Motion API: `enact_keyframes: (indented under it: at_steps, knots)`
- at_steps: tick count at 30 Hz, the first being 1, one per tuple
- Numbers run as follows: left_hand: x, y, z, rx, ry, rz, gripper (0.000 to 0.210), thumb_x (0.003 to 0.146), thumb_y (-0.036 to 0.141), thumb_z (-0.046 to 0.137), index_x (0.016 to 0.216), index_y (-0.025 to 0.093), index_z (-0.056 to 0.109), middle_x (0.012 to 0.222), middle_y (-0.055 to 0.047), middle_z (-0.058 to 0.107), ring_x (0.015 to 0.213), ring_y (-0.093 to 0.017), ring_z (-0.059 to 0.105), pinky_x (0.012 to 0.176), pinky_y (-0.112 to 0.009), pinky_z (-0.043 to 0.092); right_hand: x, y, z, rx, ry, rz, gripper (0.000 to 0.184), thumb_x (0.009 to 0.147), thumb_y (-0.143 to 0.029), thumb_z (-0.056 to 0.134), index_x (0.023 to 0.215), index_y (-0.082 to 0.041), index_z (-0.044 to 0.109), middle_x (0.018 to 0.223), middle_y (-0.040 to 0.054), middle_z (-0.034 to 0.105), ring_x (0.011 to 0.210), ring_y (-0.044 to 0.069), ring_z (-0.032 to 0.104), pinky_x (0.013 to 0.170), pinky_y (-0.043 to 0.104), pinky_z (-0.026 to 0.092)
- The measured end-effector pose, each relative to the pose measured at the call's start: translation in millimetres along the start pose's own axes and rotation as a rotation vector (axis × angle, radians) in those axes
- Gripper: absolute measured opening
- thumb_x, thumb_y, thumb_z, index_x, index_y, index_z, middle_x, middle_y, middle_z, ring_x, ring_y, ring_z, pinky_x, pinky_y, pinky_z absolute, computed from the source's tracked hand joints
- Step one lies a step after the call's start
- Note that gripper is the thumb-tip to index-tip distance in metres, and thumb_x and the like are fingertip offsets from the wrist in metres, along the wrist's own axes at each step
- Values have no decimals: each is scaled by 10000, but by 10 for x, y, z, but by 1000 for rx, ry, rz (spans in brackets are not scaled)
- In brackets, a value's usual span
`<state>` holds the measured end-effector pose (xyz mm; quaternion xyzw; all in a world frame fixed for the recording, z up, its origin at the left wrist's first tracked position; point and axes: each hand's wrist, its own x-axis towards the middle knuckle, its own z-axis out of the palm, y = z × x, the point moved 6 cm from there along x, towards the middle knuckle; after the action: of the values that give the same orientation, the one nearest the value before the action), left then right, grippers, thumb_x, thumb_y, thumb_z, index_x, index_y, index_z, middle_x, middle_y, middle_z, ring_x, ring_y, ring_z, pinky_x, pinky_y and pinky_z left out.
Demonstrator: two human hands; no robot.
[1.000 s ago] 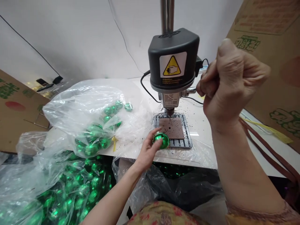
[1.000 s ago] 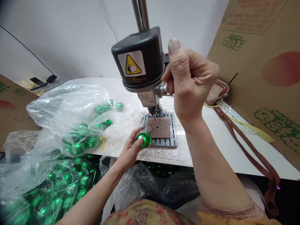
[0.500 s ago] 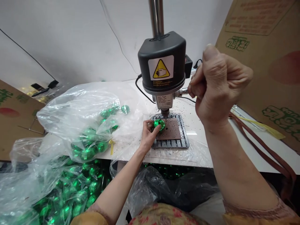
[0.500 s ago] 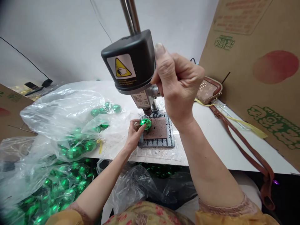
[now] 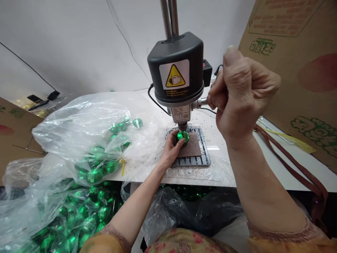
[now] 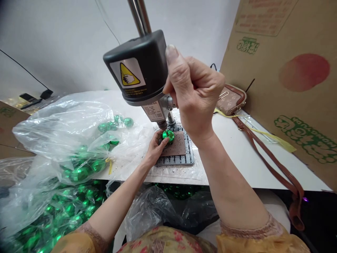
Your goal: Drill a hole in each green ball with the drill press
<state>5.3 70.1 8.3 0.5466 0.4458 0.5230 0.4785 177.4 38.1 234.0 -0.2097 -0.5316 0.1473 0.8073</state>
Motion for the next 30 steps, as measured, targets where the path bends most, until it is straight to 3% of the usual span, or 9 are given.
enact_keyframes:
  at_steps: [6, 12, 15, 21, 30]
  knots:
    - [-20, 52, 0, 64, -42, 56, 533, 811, 454, 786, 1245, 221, 584, 1260, -91, 630, 1174, -255, 605, 1052, -408, 472, 6, -22, -1, -73, 4, 0, 485, 923, -472, 587, 550, -184, 472, 471, -59, 345, 432, 26, 312, 470, 242, 286]
    - [-56, 59, 2, 162, -59, 80, 477, 768, 336, 831, 1183, 239, 617, 1248, -79, 633, 1265, -281, 556, 1149, -463, 380, 14, -51, 8, 2, 20, -10, 468, 955, -288, 571, 514, -176, 463, 444, -62, 333, 413, 19, 301, 457, 236, 244]
    - [-79, 52, 18, 94, -35, 77, 467, 726, 271, 866, 1131, 239, 637, 1299, -95, 620, 1351, -300, 504, 1190, -472, 328, 12, -49, 8, -39, 11, -14, 465, 959, -315, 568, 527, -179, 464, 454, -61, 344, 420, 21, 309, 462, 240, 265]
    - [-118, 44, 65, 48, -62, 92, 484, 764, 296, 847, 1166, 232, 585, 1304, -92, 621, 1266, -272, 574, 1131, -458, 410, 13, -68, 8, -54, -4, -2, 477, 951, -351, 580, 516, -186, 478, 452, -60, 343, 415, 23, 323, 456, 243, 275]
    - [-125, 34, 36, 92, -60, 124, 503, 755, 275, 852, 1176, 235, 580, 1279, -95, 619, 1224, -271, 589, 1118, -477, 428, 17, -57, 8, -28, 2, 11, 494, 927, -378, 615, 495, -189, 467, 439, -59, 342, 404, 28, 307, 435, 250, 258]
